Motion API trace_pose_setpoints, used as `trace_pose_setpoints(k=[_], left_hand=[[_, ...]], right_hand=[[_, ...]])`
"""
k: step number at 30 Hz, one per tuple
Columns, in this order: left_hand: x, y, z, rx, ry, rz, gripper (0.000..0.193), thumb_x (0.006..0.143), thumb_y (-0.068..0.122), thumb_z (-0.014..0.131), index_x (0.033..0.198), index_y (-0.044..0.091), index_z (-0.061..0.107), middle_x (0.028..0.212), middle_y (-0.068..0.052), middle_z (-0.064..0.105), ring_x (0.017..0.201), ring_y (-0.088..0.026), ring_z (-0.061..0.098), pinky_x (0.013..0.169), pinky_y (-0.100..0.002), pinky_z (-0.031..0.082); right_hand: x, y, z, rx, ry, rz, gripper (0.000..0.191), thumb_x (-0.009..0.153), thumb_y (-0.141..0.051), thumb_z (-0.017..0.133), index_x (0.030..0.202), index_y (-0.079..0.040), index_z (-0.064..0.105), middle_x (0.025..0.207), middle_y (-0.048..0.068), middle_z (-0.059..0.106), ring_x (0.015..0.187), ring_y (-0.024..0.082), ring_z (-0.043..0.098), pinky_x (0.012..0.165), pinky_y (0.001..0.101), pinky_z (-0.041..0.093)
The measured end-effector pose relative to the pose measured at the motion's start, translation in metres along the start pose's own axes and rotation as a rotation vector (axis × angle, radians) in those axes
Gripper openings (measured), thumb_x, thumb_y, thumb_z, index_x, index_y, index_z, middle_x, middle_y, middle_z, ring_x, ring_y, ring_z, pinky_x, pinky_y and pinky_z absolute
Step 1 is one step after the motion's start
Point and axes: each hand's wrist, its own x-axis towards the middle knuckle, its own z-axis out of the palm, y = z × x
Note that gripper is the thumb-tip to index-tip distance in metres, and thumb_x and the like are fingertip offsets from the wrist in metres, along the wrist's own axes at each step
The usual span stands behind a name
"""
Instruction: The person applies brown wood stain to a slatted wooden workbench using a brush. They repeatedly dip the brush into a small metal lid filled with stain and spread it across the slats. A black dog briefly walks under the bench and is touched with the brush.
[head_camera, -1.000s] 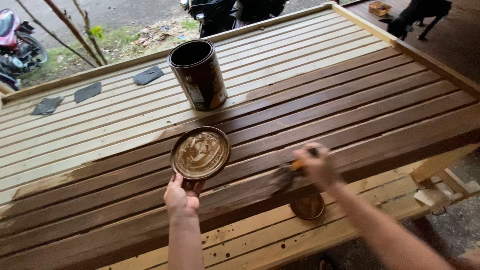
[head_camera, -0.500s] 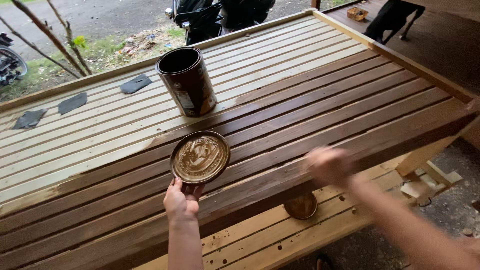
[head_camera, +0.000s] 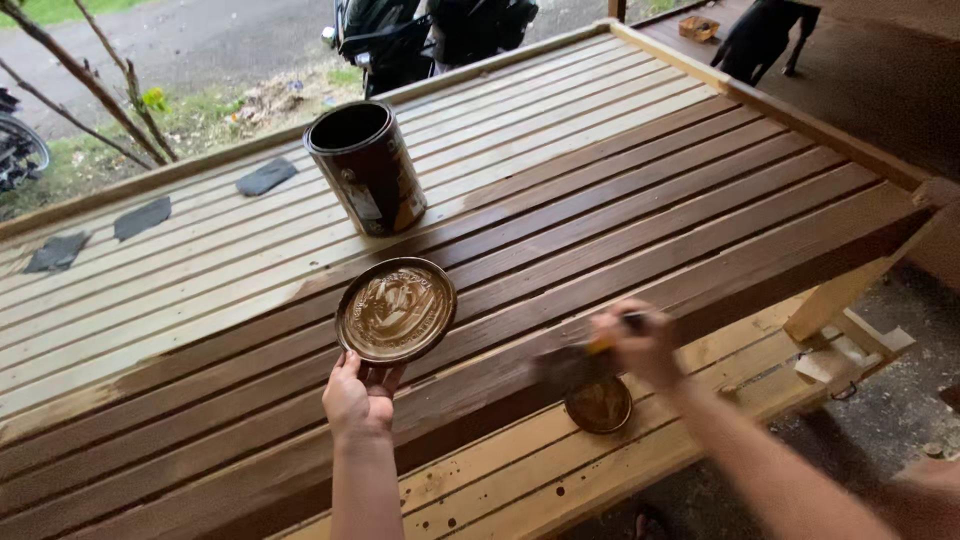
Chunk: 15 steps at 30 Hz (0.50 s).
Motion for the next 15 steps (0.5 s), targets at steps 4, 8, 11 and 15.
trace_pose_setpoints(k=[4,8,11,15], left_hand=[[-0.011,-0.003,0.01,0.024,-0.023,0.005,0.039,0.106,0.014,0.036,0.142,-0.001,0.044,0.135,-0.022,0.058,0.119,-0.036,0.065,0.095,-0.053,0.063],[-0.015,-0.006,0.015,0.035,-0.025,-0.013,0.038,0.106,0.015,0.037,0.14,0.0,0.045,0.134,-0.021,0.058,0.117,-0.036,0.065,0.094,-0.054,0.061],[-0.013,-0.01,0.018,0.05,-0.033,-0.015,0.038,0.106,0.016,0.037,0.14,0.001,0.045,0.134,-0.02,0.058,0.116,-0.034,0.065,0.094,-0.054,0.061],[-0.01,-0.018,0.022,0.072,-0.04,-0.02,0.038,0.105,0.016,0.038,0.14,0.003,0.045,0.135,-0.018,0.058,0.116,-0.034,0.065,0.094,-0.055,0.06]], right_hand=[[-0.006,0.079,-0.131,-0.653,0.029,-0.234,0.027,0.105,-0.017,0.072,0.104,0.004,0.055,0.08,0.009,0.064,0.065,0.018,0.064,0.054,0.0273,0.055],[0.005,0.077,-0.212,-0.688,0.046,0.148,0.024,0.114,-0.022,0.064,0.097,-0.006,0.063,0.072,0.009,0.067,0.06,0.016,0.068,0.052,0.0281,0.058],[0.017,0.036,-0.2,-0.621,-0.004,-0.014,0.02,0.109,-0.022,0.063,0.098,-0.005,0.064,0.076,0.009,0.069,0.063,0.015,0.07,0.052,0.028,0.06],[0.002,-0.029,-0.084,0.249,-0.387,0.006,0.012,0.095,-0.023,0.07,0.096,-0.011,0.071,0.08,0.004,0.077,0.063,0.009,0.072,0.055,0.022,0.061]])
